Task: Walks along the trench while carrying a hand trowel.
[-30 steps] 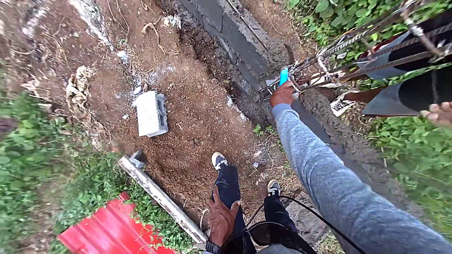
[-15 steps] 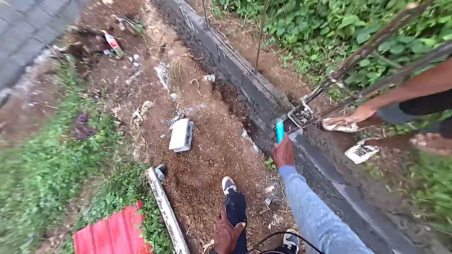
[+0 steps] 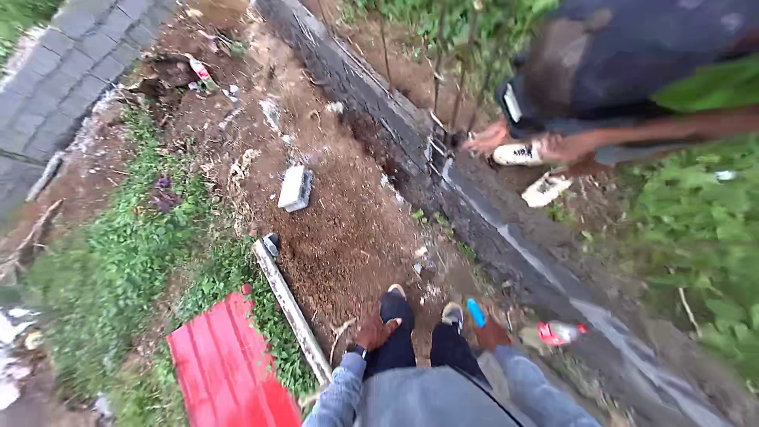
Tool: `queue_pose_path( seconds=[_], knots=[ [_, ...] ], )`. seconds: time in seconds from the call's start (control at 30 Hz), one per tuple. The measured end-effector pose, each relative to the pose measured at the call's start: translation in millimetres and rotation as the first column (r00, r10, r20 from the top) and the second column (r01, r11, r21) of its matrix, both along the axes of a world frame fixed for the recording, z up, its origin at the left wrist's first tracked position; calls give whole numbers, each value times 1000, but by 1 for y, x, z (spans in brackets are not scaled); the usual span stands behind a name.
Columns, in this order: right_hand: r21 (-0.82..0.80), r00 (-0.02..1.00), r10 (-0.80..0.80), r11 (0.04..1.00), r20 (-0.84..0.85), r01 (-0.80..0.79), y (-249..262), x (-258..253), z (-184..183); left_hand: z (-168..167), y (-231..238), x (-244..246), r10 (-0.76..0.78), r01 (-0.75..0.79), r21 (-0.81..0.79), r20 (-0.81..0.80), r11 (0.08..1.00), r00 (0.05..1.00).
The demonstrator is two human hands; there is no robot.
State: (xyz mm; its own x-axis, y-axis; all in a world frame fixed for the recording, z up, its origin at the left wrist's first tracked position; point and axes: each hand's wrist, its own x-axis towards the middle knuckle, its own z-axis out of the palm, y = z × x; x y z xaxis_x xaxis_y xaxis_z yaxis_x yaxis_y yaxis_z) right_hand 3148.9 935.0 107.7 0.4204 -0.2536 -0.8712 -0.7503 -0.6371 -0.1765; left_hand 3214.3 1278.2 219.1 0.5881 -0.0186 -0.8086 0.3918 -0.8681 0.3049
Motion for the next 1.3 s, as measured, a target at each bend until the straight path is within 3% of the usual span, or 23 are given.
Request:
queue_pose_path(
  seconds=[0.1, 0.2, 0.37, 0.43, 0.5, 0.57, 0.63, 0.73, 0.83, 0.9, 0.93, 0.97, 1.07, 1.13, 1.2, 1.3],
  knots=[
    [-11, 975, -144, 989, -168, 144, -56, -148, -5, -5, -11, -58, -168, 153, -83, -218, 985, 961],
    [-86, 935, -266, 964, -233, 252, -89, -279, -19, -23, -3, -97, -237, 230, -65, -370, 971, 898],
    [-105, 879, -319, 948, -355, 301, -72, -443, 2, -48, 23, -154, -267, 317, 8, -521, 948, 810],
    [-99, 767, -439, 889, -468, 448, -55, -460, 35, -62, 35, -184, -380, 420, -35, -499, 907, 778],
    [-202, 617, -630, 758, -471, 620, -30, -493, 36, -44, 37, -203, -447, 482, -64, -493, 874, 746],
    [-198, 559, -655, 721, -509, 664, -1, -528, 26, -36, 47, -228, -463, 527, -31, -523, 849, 715],
    [-150, 566, -622, 733, -541, 663, 36, -565, 14, -67, 98, -271, -529, 595, -37, -505, 803, 683],
    [-154, 556, -640, 717, -530, 680, 102, -617, -7, -105, 152, -320, -424, 551, 33, -600, 834, 679],
    [-82, 615, -638, 722, -464, 687, 153, -645, 11, -120, 198, -362, -310, 449, 129, -556, 884, 771],
    [-98, 590, -658, 702, -467, 706, 160, -656, 33, -163, 237, -390, -401, 476, 110, -394, 873, 827],
    [-109, 540, -678, 667, -498, 737, 158, -663, 45, -169, 239, -396, -445, 525, 113, -399, 844, 802],
    [-120, 466, -700, 613, -541, 781, 155, -674, 49, -152, 223, -395, -485, 595, 131, -456, 793, 746],
    [-243, 309, -859, 429, -408, 870, 142, -708, 45, -47, 109, -380, -552, 752, 93, -622, 653, 555],
    [-273, 286, -900, 380, -328, 884, 110, -709, 58, -32, 88, -394, -614, 715, 53, -471, 697, 633],
    [-278, 310, -918, 374, -246, 885, 70, -712, 62, -71, 110, -421, -623, 655, 39, -272, 754, 733],
    [-228, 424, -890, 454, -167, 862, 7, -710, 59, -94, 108, -462, -448, 472, 139, -173, 870, 877]
  ],
)
